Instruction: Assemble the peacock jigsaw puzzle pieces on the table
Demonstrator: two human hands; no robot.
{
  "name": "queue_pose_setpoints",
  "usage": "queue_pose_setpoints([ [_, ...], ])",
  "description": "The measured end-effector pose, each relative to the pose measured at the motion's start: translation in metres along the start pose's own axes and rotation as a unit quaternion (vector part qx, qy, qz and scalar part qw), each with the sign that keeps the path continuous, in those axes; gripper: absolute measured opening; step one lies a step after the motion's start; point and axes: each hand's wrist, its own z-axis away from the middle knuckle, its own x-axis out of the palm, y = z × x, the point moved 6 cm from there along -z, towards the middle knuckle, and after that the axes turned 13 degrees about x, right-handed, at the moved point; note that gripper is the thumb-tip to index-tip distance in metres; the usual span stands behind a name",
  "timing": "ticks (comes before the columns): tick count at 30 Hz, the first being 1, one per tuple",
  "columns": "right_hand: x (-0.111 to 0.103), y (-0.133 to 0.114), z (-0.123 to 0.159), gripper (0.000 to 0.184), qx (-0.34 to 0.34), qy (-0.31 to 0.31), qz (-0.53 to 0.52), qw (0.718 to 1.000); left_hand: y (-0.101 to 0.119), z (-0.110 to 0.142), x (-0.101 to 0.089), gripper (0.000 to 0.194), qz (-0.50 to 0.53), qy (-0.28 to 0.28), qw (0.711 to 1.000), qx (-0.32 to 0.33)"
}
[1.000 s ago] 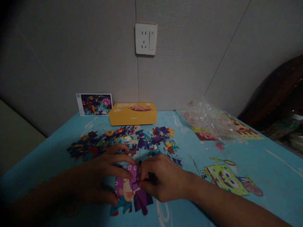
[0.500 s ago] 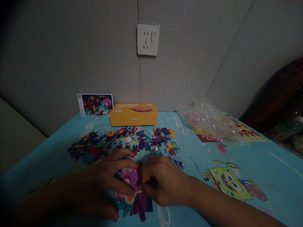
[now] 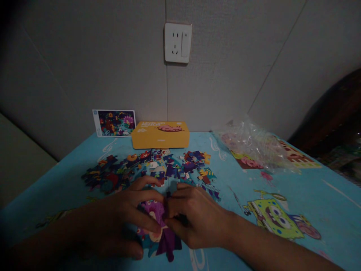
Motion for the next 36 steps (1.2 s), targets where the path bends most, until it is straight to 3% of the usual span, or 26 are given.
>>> queue_pose_setpoints([
  [2,-0.006,0.0,0.0,0.015,-0.004,0.036,0.006,0.999,0.0,-0.001,-0.001,0.031,-0.002,-0.004,1.0,-0.002],
  [7,-0.033,0.007,0.005,0.019,0.02,0.204,-0.007,0.979,0.004,-0.001,-0.004,0.028,0.0,-0.004,1.0,0.018],
  [11,-0.042,0.01,0.008,0.014,0.035,0.244,-0.019,0.969,0.004,0.0,-0.004,0.028,-0.014,-0.003,1.0,0.018],
  [13,-0.04,0.008,0.008,0.015,0.025,0.225,-0.02,0.974,0.004,0.0,-0.003,0.029,-0.016,-0.004,1.0,0.013],
  [18,-0.015,0.001,0.005,0.014,-0.037,0.036,-0.007,0.999,0.002,0.001,-0.001,0.027,-0.011,0.008,1.0,0.011],
  [20,-0.009,0.001,0.006,0.023,-0.042,-0.003,0.006,0.999,0.001,0.001,-0.001,0.028,-0.007,0.01,1.0,0.005],
  [28,-0.015,0.005,0.008,0.043,0.001,0.002,0.004,1.0,0.003,-0.001,-0.002,0.027,-0.009,0.004,1.0,0.003],
  [33,0.0,0.007,0.006,0.037,-0.022,-0.099,-0.011,0.995,0.006,-0.003,-0.002,0.025,-0.01,-0.013,1.0,0.02],
  [36,0.002,0.009,0.005,0.039,-0.022,-0.104,-0.015,0.994,0.005,-0.003,-0.003,0.027,-0.02,-0.011,1.0,0.016],
])
